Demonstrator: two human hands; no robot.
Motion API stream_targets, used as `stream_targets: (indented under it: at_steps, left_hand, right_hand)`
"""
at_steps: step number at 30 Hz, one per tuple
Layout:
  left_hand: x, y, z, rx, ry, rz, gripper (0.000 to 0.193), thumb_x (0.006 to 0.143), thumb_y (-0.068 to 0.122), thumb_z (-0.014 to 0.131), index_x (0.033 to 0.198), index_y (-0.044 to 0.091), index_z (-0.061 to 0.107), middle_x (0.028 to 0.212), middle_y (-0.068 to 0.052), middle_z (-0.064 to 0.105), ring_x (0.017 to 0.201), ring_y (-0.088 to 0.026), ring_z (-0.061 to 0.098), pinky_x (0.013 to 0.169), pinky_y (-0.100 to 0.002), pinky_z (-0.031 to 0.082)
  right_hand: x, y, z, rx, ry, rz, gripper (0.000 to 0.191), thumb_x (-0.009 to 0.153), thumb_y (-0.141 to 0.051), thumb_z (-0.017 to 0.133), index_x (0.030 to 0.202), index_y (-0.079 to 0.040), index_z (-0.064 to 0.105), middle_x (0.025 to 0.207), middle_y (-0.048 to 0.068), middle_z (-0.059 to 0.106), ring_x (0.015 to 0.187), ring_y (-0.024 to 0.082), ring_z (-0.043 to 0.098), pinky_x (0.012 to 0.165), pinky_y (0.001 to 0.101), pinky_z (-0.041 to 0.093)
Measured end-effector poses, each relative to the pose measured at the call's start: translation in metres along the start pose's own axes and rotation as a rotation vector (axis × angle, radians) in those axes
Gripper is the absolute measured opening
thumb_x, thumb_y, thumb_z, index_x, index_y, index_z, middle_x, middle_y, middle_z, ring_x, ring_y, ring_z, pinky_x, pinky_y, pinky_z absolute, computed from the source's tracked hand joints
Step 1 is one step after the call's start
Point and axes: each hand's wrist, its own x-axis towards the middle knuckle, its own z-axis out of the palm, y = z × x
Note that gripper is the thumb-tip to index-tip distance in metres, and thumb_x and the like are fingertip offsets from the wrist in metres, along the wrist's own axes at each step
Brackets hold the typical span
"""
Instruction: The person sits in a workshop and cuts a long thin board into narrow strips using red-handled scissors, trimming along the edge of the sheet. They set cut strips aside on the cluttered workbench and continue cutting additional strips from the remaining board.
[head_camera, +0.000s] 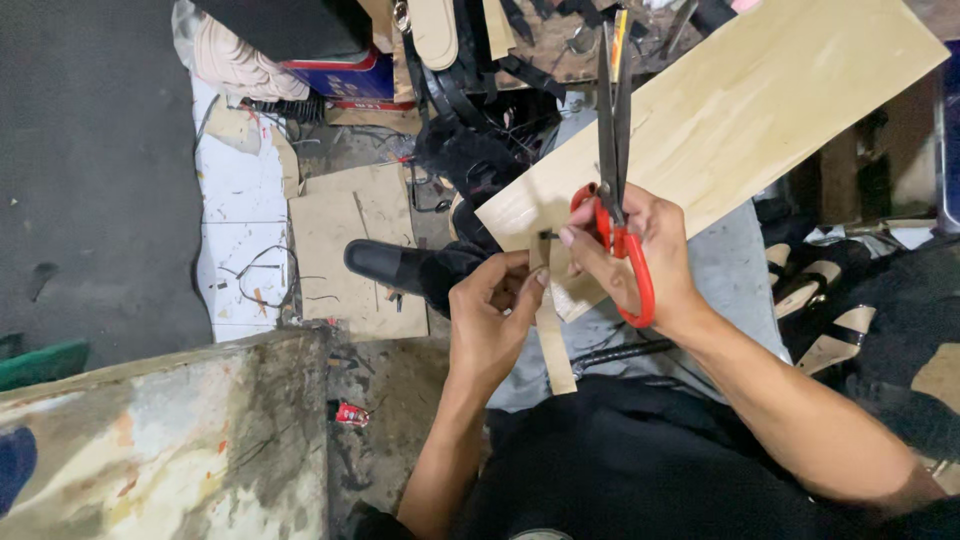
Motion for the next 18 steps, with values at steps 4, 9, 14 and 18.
stream_targets:
  at_steps: [4, 9, 14, 18]
  left_hand:
    - [0.015, 0.01, 0.004, 0.061, 0.033, 0.178, 0.015, 0.096, 0.0, 0.067, 0.111, -0.003, 0.071, 0.092, -0.005, 0.071, 0.081, -0.007, 0.066, 0.071, -0.021, 0.054]
    - [0.036, 0.019, 0.02, 0.151, -0.198, 0.302, 0.021, 0.096, -0.002, 0.062, 0.114, 0.003, 0.073, 0.092, -0.009, 0.072, 0.081, -0.012, 0.071, 0.07, -0.025, 0.054]
    - [0.076, 0.006, 0.036, 0.225, -0.021, 0.315, 0.013, 0.103, 0.002, 0.056, 0.108, 0.002, 0.069, 0.081, -0.009, 0.07, 0.064, -0.013, 0.061, 0.06, -0.029, 0.049]
    - [0.159, -0.028, 0.019, -0.265, 0.006, 0.015, 0.024, 0.107, 0.016, 0.045, 0.113, 0.003, 0.064, 0.077, -0.003, 0.064, 0.057, -0.011, 0.055, 0.052, -0.028, 0.047]
  right_hand:
    - [-0.027, -0.007, -0.018, 0.192, 0.01, 0.16, 0.014, 0.088, 0.002, 0.072, 0.096, 0.002, 0.06, 0.08, 0.009, 0.065, 0.063, 0.014, 0.066, 0.058, 0.0315, 0.059]
    - [-0.062, 0.005, -0.043, 0.384, 0.07, 0.221, 0.018, 0.088, 0.003, 0.069, 0.093, -0.002, 0.052, 0.081, 0.012, 0.061, 0.062, 0.018, 0.061, 0.056, 0.0343, 0.054]
    - [-0.104, 0.013, -0.084, 0.73, 0.062, 0.142, 0.022, 0.087, 0.007, 0.068, 0.097, -0.005, 0.052, 0.085, 0.01, 0.057, 0.068, 0.018, 0.055, 0.06, 0.0343, 0.051]
    - [-0.137, 0.018, -0.113, 0.493, 0.132, 0.063, 0.016, 0.089, 0.006, 0.064, 0.098, -0.002, 0.055, 0.078, 0.009, 0.055, 0.064, 0.02, 0.055, 0.056, 0.0344, 0.05]
